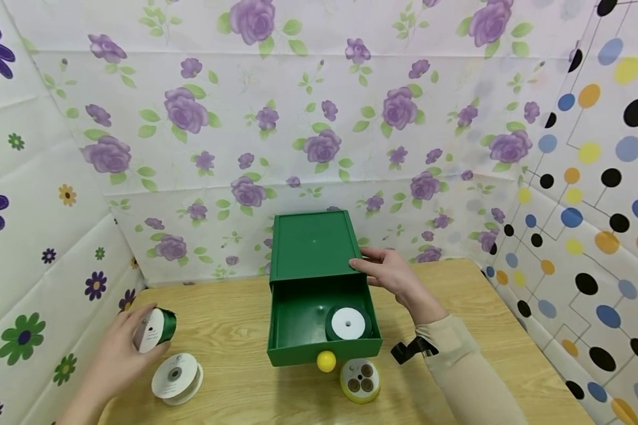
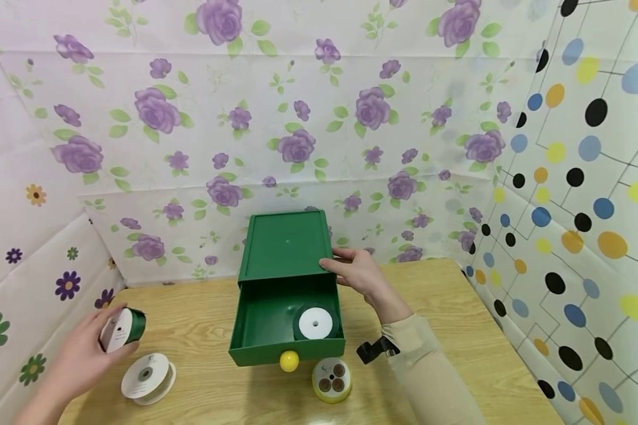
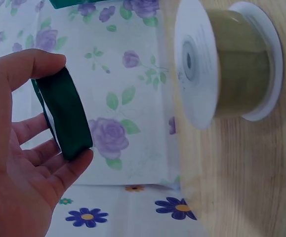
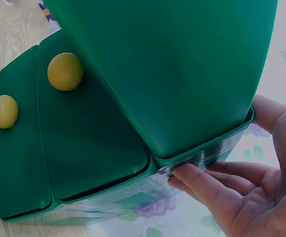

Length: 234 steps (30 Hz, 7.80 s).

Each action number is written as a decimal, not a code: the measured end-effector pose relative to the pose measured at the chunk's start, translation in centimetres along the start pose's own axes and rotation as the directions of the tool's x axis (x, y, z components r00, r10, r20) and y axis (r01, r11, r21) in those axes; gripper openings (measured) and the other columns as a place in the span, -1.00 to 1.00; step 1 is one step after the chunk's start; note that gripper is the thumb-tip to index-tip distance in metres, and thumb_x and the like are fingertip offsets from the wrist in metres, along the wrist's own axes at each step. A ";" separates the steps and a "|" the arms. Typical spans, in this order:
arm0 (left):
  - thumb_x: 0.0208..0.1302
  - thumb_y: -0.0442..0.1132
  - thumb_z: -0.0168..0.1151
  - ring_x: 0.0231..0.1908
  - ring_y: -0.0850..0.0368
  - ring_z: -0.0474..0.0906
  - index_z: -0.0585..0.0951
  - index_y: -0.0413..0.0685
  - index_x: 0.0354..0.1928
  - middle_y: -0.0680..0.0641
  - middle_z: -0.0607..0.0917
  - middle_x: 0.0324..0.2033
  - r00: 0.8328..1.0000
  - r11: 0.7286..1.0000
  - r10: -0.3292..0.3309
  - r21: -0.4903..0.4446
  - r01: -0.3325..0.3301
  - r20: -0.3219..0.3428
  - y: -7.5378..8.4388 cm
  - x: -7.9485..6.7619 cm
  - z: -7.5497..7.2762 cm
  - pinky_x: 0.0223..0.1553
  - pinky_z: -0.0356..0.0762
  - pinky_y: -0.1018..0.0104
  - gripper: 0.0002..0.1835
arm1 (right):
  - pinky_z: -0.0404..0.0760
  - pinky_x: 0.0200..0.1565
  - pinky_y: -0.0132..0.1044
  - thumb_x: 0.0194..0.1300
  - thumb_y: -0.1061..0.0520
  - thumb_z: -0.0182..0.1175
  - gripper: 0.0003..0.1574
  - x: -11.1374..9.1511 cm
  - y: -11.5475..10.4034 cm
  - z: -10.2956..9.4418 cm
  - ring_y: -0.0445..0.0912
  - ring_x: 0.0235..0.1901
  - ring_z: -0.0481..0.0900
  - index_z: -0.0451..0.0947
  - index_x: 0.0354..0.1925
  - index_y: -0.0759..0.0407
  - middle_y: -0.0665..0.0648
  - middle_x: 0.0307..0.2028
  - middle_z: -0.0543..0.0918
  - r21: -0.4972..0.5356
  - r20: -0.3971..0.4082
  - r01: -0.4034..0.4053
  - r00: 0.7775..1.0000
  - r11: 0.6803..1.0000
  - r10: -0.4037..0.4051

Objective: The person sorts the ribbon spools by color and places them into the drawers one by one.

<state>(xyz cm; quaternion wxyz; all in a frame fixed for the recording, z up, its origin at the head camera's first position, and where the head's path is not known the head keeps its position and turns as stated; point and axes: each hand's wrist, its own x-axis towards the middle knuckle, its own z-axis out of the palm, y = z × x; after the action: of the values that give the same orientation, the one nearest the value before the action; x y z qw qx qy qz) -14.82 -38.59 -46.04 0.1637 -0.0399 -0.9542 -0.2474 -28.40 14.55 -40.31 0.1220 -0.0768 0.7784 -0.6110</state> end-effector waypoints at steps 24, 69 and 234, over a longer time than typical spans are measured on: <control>-0.04 -0.32 0.69 0.19 -0.29 0.53 0.47 -0.19 0.48 -0.26 0.52 0.30 0.982 0.987 0.146 -0.086 -0.137 0.120 6.0 0.8 0.0 0.02 0.59 -0.30 -0.03 | 0.57 0.35 0.10 0.51 -0.12 0.37 -0.02 0.0 0.0 0.1 0.23 0.49 0.40 0.24 0.62 0.31 0.37 0.55 0.34 0.001 0.011 0.029 1.000 1.000 -0.029; -0.09 -0.28 0.68 0.13 0.14 0.56 0.53 0.02 0.43 0.08 0.51 0.34 0.833 0.830 0.539 -0.249 -0.499 0.124 19.5 5.1 0.8 -0.01 0.68 0.10 -0.07 | 0.56 0.36 0.10 0.52 -0.15 0.36 -0.02 0.2 0.4 0.0 0.23 0.48 0.40 0.25 0.62 0.30 0.37 0.55 0.35 -0.009 0.008 0.027 1.000 1.000 -0.027; 0.72 -0.21 0.03 0.39 -0.13 0.53 0.55 -0.18 0.47 -0.14 0.64 0.36 0.433 0.494 0.642 -0.773 0.398 0.633 17.5 -1.8 9.3 0.41 0.50 0.10 -0.57 | 0.51 0.39 0.14 0.49 -0.21 0.38 -0.02 0.0 0.8 0.1 0.22 0.48 0.41 0.31 0.60 0.24 0.33 0.54 0.37 0.020 -0.022 0.015 1.000 1.000 -0.014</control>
<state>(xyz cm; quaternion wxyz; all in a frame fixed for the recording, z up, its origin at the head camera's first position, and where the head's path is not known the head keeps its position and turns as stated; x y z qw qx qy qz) -13.11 -18.71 -46.28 -0.3862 -0.3231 -0.6149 -0.6070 -28.39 14.63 -41.10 0.1097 -0.0746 0.7729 -0.6205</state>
